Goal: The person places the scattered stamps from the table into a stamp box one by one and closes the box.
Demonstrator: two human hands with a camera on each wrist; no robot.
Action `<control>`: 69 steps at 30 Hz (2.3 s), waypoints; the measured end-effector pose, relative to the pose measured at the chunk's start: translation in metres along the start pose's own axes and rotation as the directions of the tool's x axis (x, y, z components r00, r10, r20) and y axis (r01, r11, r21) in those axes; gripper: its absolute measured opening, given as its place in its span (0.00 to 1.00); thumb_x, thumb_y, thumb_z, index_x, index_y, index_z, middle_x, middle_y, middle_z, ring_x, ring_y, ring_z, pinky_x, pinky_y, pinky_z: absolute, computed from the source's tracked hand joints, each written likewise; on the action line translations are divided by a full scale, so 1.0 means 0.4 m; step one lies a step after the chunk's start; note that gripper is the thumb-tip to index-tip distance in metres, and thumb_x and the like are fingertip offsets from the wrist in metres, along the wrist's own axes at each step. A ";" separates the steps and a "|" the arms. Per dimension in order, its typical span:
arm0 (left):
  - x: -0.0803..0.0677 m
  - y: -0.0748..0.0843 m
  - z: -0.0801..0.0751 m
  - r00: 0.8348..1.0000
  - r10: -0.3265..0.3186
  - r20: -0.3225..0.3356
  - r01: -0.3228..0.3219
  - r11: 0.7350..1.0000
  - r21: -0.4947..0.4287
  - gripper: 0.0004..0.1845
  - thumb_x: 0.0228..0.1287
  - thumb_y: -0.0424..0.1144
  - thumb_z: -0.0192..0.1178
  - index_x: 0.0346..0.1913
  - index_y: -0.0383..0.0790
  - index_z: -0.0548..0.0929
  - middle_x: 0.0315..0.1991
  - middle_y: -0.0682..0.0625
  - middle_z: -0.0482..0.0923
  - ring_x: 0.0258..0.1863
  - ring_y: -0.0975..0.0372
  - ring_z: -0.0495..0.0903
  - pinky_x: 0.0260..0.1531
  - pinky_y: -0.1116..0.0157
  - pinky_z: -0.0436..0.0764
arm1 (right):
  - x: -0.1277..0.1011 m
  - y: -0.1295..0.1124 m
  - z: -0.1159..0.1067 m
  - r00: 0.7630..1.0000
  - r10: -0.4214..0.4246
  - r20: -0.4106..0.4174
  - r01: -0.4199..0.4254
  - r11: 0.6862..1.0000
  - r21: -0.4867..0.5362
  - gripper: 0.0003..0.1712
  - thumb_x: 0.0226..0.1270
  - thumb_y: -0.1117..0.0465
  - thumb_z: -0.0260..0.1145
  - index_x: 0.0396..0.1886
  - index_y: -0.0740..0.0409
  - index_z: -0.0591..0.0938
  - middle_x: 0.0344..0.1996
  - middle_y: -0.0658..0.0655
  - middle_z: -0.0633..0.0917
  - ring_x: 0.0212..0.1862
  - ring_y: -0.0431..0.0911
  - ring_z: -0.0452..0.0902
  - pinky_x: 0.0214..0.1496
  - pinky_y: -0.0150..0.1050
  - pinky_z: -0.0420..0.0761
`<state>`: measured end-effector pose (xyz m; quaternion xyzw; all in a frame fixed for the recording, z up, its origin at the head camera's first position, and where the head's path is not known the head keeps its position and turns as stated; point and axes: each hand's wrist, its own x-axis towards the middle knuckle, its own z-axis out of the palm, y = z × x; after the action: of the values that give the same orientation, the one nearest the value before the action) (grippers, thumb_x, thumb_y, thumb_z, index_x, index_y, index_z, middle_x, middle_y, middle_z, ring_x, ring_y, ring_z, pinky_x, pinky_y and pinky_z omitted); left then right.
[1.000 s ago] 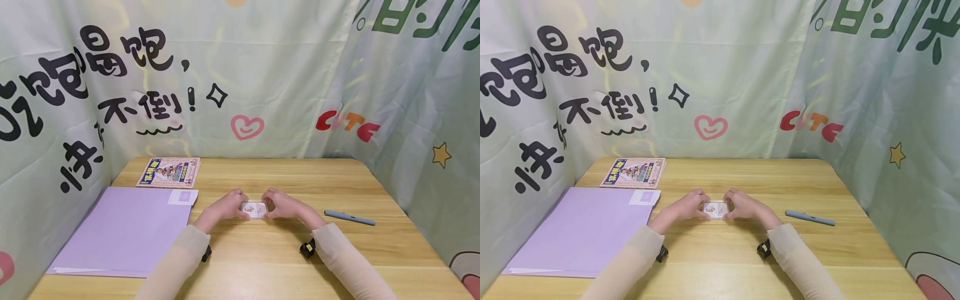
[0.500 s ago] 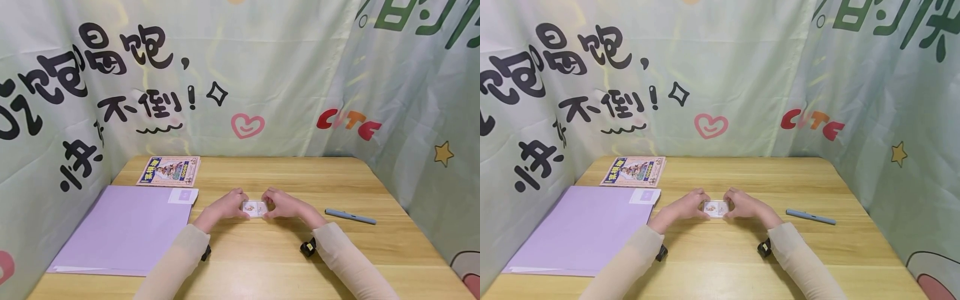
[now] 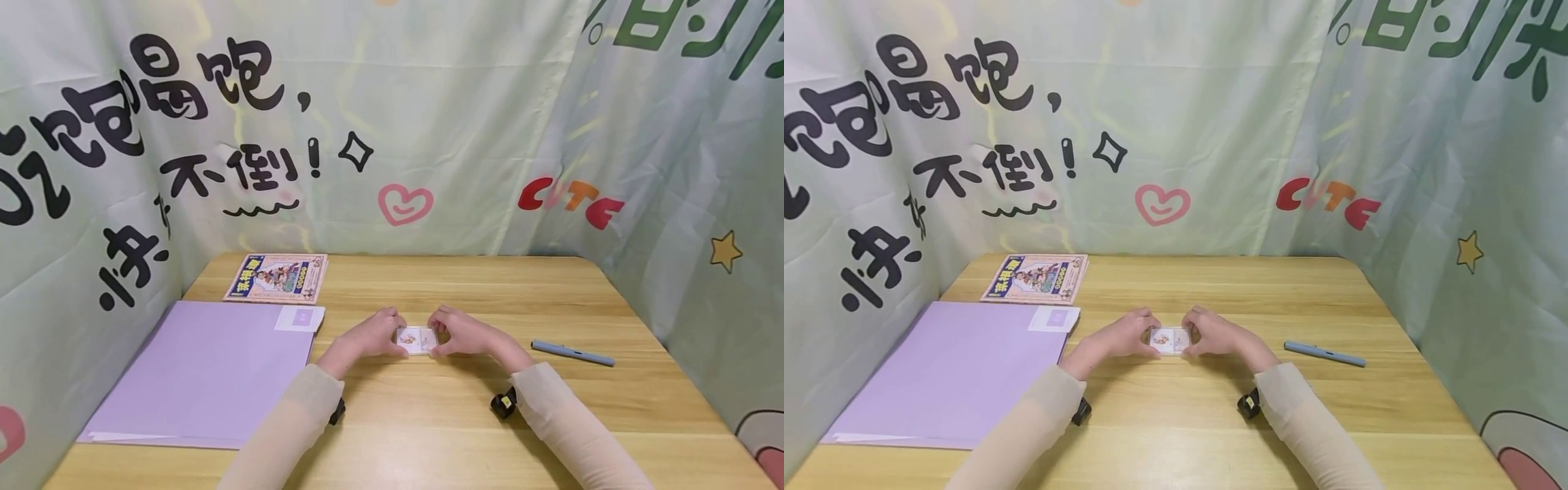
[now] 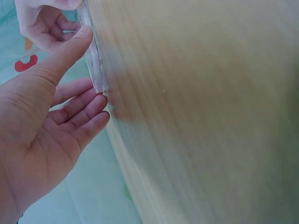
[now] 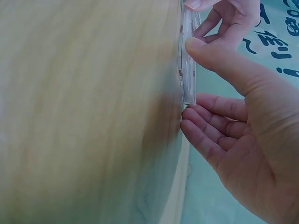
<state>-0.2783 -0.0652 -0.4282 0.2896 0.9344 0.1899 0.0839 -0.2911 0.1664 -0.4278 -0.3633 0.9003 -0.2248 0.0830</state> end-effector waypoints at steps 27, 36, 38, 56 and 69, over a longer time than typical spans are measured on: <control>0.016 0.008 -0.007 1.000 0.010 0.027 -0.011 0.999 0.033 0.30 0.50 0.46 0.75 0.54 0.34 0.81 0.45 0.48 0.75 0.41 0.63 0.72 0.44 0.69 0.78 | 0.016 -0.014 -0.008 0.999 0.017 0.038 -0.019 0.998 0.067 0.23 0.49 0.57 0.79 0.39 0.66 0.80 0.34 0.57 0.77 0.35 0.43 0.72 0.36 0.26 0.74; 0.018 0.013 -0.008 1.000 -0.001 0.026 0.000 0.999 0.041 0.29 0.51 0.45 0.75 0.54 0.35 0.81 0.47 0.48 0.75 0.43 0.62 0.72 0.45 0.68 0.77 | 0.018 -0.021 -0.014 0.999 0.033 0.038 -0.035 0.998 0.055 0.23 0.48 0.59 0.79 0.39 0.65 0.80 0.34 0.56 0.76 0.35 0.42 0.71 0.36 0.26 0.74; 0.018 0.013 -0.008 1.000 -0.002 0.029 0.000 0.999 0.044 0.29 0.51 0.46 0.75 0.54 0.35 0.81 0.47 0.48 0.74 0.43 0.62 0.72 0.45 0.68 0.77 | 0.018 -0.022 -0.014 0.999 0.029 0.040 -0.031 0.998 0.050 0.23 0.49 0.59 0.79 0.39 0.66 0.80 0.34 0.56 0.77 0.35 0.43 0.72 0.36 0.26 0.74; 0.013 0.018 -0.005 0.998 -0.026 0.059 0.022 0.998 0.058 0.31 0.52 0.47 0.74 0.57 0.35 0.79 0.50 0.47 0.73 0.43 0.62 0.71 0.44 0.69 0.77 | 0.010 -0.016 -0.007 0.997 0.033 0.067 -0.035 0.999 0.031 0.25 0.51 0.57 0.78 0.43 0.65 0.78 0.36 0.55 0.76 0.36 0.40 0.70 0.37 0.26 0.74; 0.011 0.020 -0.007 0.996 -0.046 0.072 0.042 0.997 0.057 0.32 0.52 0.47 0.73 0.57 0.35 0.77 0.51 0.48 0.72 0.45 0.62 0.70 0.46 0.69 0.77 | 0.009 -0.006 -0.006 0.997 0.033 0.063 -0.036 0.998 0.047 0.30 0.52 0.55 0.78 0.48 0.68 0.77 0.38 0.56 0.77 0.38 0.41 0.71 0.39 0.27 0.75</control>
<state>-0.2786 -0.0576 -0.4227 0.2777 0.9418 0.1511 0.1140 -0.2929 0.1633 -0.4245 -0.3526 0.8977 -0.2335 0.1238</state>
